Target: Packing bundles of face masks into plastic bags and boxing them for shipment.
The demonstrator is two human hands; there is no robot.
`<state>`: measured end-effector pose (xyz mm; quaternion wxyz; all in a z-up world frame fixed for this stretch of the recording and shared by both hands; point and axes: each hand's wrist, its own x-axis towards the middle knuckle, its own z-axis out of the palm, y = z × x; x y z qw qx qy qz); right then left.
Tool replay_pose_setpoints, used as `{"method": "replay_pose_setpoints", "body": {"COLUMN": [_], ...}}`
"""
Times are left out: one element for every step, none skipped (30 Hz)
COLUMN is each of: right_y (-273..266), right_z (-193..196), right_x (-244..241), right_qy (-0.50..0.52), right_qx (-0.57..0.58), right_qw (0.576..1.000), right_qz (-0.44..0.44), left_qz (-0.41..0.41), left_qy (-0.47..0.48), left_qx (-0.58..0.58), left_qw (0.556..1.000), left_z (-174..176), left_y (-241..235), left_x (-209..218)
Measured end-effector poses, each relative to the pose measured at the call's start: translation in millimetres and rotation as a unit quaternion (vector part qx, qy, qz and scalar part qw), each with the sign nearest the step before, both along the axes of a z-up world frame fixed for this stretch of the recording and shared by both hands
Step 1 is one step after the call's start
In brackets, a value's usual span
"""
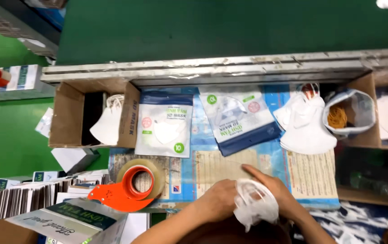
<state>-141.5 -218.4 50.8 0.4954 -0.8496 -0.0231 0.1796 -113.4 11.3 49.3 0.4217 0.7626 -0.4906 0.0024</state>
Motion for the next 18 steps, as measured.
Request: {"method": "replay_pose_setpoints", "body": {"right_y": [-5,-13,-20,-27,-40,-53,-66,-60,-55,-50,-40,-31,-22,-23,-22,-21,-22,-22], "right_z": [0,-7,-14,-21,-44,-67,-90,-79,-68,-56,-45,-34,-24,-23,-23,-23,-23,-23], "right_x": [-5,-14,-16,-18,-20,-22,-25,-19,-10,-2,2,6,9,11,9,7,6,5], "right_qy": [0.106,0.112,0.057,0.002,0.003,-0.002,-0.008,-0.007,0.07,0.143,0.141,0.141,0.144,0.144,0.136,0.129,0.129,0.132], "right_qx": [0.03,0.03,0.02,0.01,0.01,0.144,0.273,0.271,0.395,0.505,0.505,0.493,0.481,0.48,0.474,0.467,0.467,0.464], "right_qw": [0.994,0.993,0.998,0.999,1.0,0.988,0.951,0.951,0.877,0.77,0.77,0.765,0.758,0.758,0.764,0.77,0.769,0.77], "right_qz": [0.002,-0.002,0.014,0.031,0.03,-0.059,-0.148,-0.151,-0.263,-0.364,-0.364,-0.39,-0.417,-0.417,-0.416,-0.415,-0.417,-0.417], "left_qz": [-0.027,-0.031,-0.028,-0.025,-0.026,0.075,0.175,0.173,0.212,0.25,0.248,0.255,0.263,0.262,0.249,0.236,0.234,0.239], "left_qy": [0.029,0.035,0.025,0.016,0.017,-0.057,-0.129,-0.128,-0.137,-0.146,-0.148,-0.138,-0.126,-0.126,-0.105,-0.084,-0.084,-0.099], "left_qx": [0.007,0.006,-0.034,-0.074,-0.074,-0.09,-0.105,-0.107,-0.087,-0.066,-0.068,-0.02,0.029,0.028,0.053,0.077,0.077,0.068], "left_qw": [0.999,0.999,0.999,0.997,0.997,0.991,0.97,0.971,0.964,0.955,0.955,0.957,0.956,0.956,0.961,0.965,0.965,0.964], "left_z": [3,18,33,48,51,55,57,59,60,62,50,37,24,18,12,6,10,15], "left_y": [-4,-8,-12,-16,-20,-24,-28,-33,-39,-45,-47,-48,-49,-48,-46,-44,-42,-40], "left_x": [-11,-3,12,28,39,50,61,71,83,94,103,112,119,123,124,124,127,129]}}
